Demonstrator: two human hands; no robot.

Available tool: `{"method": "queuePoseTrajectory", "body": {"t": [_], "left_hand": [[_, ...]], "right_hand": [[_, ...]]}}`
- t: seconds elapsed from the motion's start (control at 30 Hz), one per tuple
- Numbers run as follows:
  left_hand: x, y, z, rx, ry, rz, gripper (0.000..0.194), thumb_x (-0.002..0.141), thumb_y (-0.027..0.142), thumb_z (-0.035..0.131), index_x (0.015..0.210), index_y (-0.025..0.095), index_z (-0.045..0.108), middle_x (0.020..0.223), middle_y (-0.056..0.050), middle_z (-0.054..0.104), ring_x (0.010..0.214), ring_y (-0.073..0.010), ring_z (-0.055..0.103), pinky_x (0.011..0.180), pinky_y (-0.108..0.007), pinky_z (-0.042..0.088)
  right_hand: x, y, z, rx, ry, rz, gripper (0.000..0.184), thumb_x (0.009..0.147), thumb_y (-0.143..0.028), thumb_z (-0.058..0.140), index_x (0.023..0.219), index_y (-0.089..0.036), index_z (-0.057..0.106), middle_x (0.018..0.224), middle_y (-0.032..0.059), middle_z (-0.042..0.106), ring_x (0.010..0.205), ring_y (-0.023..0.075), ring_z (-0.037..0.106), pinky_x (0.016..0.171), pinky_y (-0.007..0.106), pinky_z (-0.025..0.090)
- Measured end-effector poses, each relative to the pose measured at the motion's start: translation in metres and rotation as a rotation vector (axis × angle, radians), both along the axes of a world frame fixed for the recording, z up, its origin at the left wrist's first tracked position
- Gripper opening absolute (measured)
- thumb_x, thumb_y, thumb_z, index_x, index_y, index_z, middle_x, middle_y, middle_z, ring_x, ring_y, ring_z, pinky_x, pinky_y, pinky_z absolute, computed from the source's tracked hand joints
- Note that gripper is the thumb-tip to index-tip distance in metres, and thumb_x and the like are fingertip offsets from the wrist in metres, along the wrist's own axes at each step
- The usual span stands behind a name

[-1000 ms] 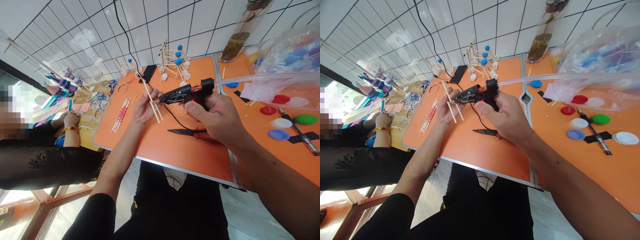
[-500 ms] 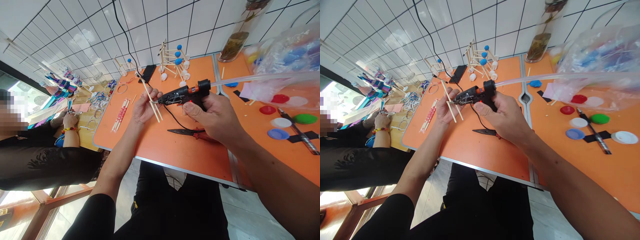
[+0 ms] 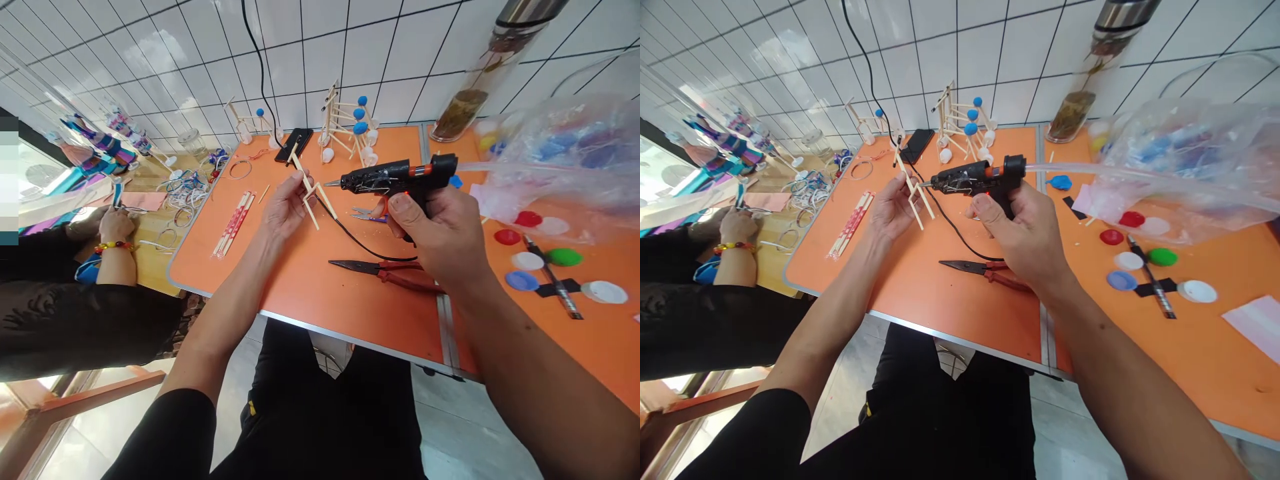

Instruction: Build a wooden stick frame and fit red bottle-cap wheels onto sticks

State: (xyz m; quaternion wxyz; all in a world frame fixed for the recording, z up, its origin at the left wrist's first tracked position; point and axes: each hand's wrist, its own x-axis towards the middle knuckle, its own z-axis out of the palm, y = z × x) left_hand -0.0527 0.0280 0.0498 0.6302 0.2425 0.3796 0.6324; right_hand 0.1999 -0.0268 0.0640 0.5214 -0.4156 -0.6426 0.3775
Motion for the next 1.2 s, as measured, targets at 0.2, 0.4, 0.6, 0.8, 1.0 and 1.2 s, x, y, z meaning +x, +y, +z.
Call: {"method": "queuePoseTrajectory", "body": {"t": [0.2, 0.4, 0.6, 0.8, 1.0, 1.2], "left_hand": [[0.000, 0.003, -0.006, -0.052, 0.020, 0.001, 0.017, 0.101, 0.033, 0.095, 0.093, 0.023, 0.083, 0.083, 0.002, 0.083, 0.068, -0.0083, 0.075, 0.062, -0.020, 0.059], [0.000, 0.004, -0.007, -0.079, 0.000, -0.015, 0.012, 0.106, 0.025, 0.085, 0.095, 0.022, 0.085, 0.084, 0.000, 0.084, 0.071, -0.0107, 0.076, 0.064, -0.022, 0.059], [0.002, 0.004, -0.007, -0.091, 0.006, -0.010, 0.017, 0.105, 0.035, 0.092, 0.095, 0.023, 0.086, 0.085, -0.001, 0.085, 0.075, -0.0118, 0.079, 0.066, -0.022, 0.059], [0.001, 0.004, -0.008, -0.072, 0.001, -0.025, 0.020, 0.105, 0.040, 0.093, 0.097, 0.022, 0.087, 0.087, -0.001, 0.085, 0.075, -0.0112, 0.078, 0.069, -0.023, 0.060], [0.004, 0.001, -0.003, -0.061, 0.007, -0.035, 0.025, 0.105, 0.039, 0.093, 0.090, 0.021, 0.083, 0.084, -0.001, 0.084, 0.069, -0.0087, 0.073, 0.061, -0.019, 0.054], [0.003, 0.001, -0.004, -0.053, 0.015, -0.040, 0.028, 0.105, 0.041, 0.092, 0.089, 0.021, 0.083, 0.084, -0.001, 0.084, 0.068, -0.0085, 0.073, 0.060, -0.019, 0.055]], "right_hand": [[-0.003, 0.001, -0.001, 0.063, -0.066, -0.041, 0.038, 0.105, -0.058, 0.079, 0.088, -0.025, 0.076, 0.063, -0.0034, 0.056, 0.060, 0.0157, 0.045, 0.061, 0.036, 0.034], [-0.002, 0.002, -0.007, 0.063, -0.078, -0.058, 0.047, 0.105, -0.072, 0.081, 0.092, -0.027, 0.078, 0.069, -0.0022, 0.059, 0.062, 0.0182, 0.049, 0.063, 0.037, 0.037], [-0.001, 0.002, -0.008, 0.058, -0.094, -0.059, 0.055, 0.105, -0.081, 0.080, 0.092, -0.028, 0.080, 0.067, -0.0025, 0.057, 0.059, 0.0182, 0.046, 0.061, 0.037, 0.036], [-0.001, 0.002, -0.009, 0.060, -0.111, -0.071, 0.060, 0.103, -0.087, 0.079, 0.094, -0.027, 0.080, 0.068, -0.0021, 0.058, 0.061, 0.0180, 0.045, 0.061, 0.037, 0.035], [0.001, 0.003, -0.012, 0.094, -0.103, -0.078, 0.063, 0.104, -0.088, 0.079, 0.093, -0.026, 0.081, 0.066, -0.0022, 0.057, 0.059, 0.0165, 0.045, 0.059, 0.038, 0.034], [0.001, 0.004, -0.012, 0.119, -0.109, -0.066, 0.062, 0.105, -0.088, 0.078, 0.092, -0.027, 0.081, 0.065, -0.0019, 0.057, 0.058, 0.0163, 0.045, 0.058, 0.038, 0.034]]}}
